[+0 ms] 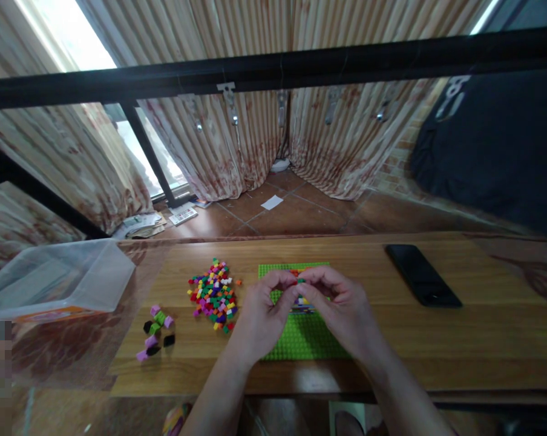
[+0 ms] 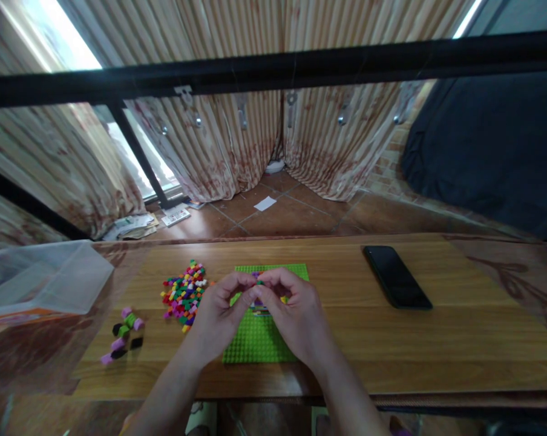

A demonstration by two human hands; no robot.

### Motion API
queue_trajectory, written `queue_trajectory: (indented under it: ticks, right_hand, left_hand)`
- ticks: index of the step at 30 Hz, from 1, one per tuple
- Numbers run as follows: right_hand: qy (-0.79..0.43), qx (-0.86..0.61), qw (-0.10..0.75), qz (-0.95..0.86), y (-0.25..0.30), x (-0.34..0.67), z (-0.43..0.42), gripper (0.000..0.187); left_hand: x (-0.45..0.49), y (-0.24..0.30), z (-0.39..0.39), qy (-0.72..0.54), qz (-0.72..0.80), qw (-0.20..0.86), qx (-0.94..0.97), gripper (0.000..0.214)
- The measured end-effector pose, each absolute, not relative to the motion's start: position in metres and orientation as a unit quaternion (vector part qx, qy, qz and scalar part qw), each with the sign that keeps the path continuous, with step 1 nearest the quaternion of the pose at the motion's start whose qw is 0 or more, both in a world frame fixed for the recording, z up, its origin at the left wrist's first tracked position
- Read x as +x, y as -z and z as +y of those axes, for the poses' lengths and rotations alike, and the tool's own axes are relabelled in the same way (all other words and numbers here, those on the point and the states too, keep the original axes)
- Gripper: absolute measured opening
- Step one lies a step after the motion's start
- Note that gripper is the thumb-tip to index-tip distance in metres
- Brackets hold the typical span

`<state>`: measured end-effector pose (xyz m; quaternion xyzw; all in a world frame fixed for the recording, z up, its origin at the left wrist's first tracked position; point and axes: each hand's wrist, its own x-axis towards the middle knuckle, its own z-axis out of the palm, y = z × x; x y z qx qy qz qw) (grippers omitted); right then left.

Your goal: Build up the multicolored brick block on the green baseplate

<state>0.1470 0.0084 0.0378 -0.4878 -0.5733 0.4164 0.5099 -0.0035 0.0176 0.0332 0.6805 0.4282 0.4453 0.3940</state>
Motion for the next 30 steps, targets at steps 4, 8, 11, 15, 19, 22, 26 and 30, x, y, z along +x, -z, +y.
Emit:
queue_trajectory:
  ticks: [4,8,11,15,19,22,26,30]
  right_hand:
    - [-0.463,-0.468,0.524,-0.54,-0.037,0.148,0.009,0.017]
    - [-0.524,-0.442,0.552,-0.475,-0.039,0.152,0.011,0.021]
    - [-0.552,-0.421,0.595,-0.404,-0.042,0.159,0.014,0.022]
    - [-0.575,-0.429,0.616,-0.325,-0.044,0.171,0.018,0.023]
    - [-0.567,-0.448,0.623,-0.299,-0.041,0.173,0.021,0.026]
    - [-0.549,-0.463,0.623,-0.311,-0.037,0.172,0.023,0.027]
    - [-0.517,-0.497,0.616,-0.325,-0.025,0.173,0.027,0.03]
    - [-0.497,-0.537,0.598,-0.328,-0.014,0.176,0.031,0.035]
  left_hand:
    - [0.0,-0.039,0.016,-0.438,0.426,0.366,0.702,0.012]
    - [0.001,-0.037,0.016,-0.45,0.409,0.392,0.69,0.012]
    - [0.001,-0.032,0.018,-0.455,0.423,0.407,0.67,0.01]
    - [-0.001,-0.028,0.022,-0.442,0.457,0.364,0.681,0.009]
    - [0.0,-0.026,0.024,-0.425,0.478,0.296,0.71,0.008]
    - [0.003,-0.025,0.025,-0.433,0.476,0.255,0.721,0.01]
    - [0.008,-0.029,0.029,-0.435,0.46,0.217,0.743,0.014]
    - [0.014,-0.03,0.031,-0.415,0.442,0.209,0.767,0.018]
